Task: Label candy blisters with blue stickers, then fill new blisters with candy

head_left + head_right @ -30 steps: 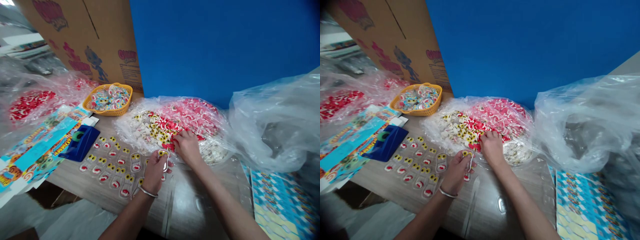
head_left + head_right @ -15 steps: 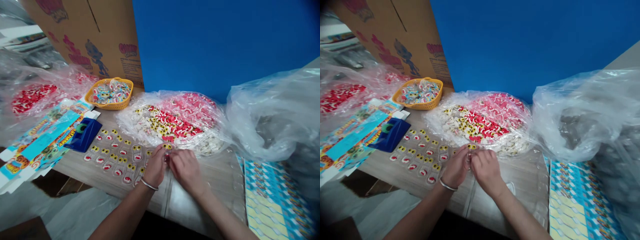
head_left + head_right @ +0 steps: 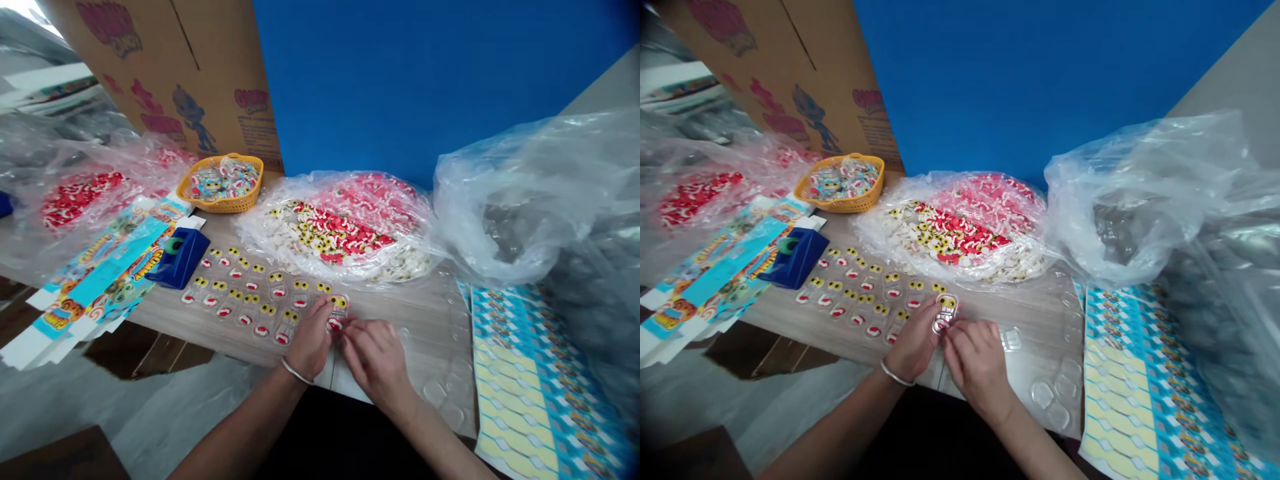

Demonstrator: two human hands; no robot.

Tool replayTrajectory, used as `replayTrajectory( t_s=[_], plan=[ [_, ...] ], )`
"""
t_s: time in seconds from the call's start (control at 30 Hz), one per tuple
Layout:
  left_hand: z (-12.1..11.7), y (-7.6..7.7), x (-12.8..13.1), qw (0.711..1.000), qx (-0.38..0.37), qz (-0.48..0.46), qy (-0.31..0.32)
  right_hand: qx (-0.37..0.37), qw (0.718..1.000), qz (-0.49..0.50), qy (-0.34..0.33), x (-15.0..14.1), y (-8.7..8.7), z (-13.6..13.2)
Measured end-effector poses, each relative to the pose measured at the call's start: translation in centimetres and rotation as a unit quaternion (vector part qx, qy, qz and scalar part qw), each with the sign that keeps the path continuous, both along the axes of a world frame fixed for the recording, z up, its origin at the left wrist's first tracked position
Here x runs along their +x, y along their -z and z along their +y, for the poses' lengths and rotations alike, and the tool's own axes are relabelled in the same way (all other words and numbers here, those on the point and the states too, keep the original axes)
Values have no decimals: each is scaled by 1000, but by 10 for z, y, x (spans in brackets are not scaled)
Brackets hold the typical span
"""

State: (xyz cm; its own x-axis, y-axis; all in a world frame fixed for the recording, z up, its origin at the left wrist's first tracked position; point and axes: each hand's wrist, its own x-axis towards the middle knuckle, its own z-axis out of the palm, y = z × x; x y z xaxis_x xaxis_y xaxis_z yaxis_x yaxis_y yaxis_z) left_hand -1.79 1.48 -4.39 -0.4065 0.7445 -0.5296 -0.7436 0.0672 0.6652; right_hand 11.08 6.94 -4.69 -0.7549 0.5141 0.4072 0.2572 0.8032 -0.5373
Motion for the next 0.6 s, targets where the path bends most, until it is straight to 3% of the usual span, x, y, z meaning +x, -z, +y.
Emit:
replayTrajectory(
  t_s=[0.1,0.2,0.27,0.33,0.4,0.5,0.6],
  plan=[
    [-20,1,8,999,-12,-3,36,-219,973,3,74,6,6,3],
    [-42,5,15,997,-33,-13,69,-428,903,1,37,5,20,2],
    [-56,8,16,996,-48,-11,75,-489,872,-1,14,0,31,-3],
    [-71,11,14,993,-85,6,79,-494,869,-2,28,-7,40,-10],
    [-87,13,9,982,-155,65,90,-465,883,-8,60,-16,46,-14],
    [-109,11,-3,938,-232,224,123,-396,913,-34,92,-36,49,-16],
    [-123,8,-14,903,-244,325,144,-337,933,-79,95,-56,46,-16]
  ],
)
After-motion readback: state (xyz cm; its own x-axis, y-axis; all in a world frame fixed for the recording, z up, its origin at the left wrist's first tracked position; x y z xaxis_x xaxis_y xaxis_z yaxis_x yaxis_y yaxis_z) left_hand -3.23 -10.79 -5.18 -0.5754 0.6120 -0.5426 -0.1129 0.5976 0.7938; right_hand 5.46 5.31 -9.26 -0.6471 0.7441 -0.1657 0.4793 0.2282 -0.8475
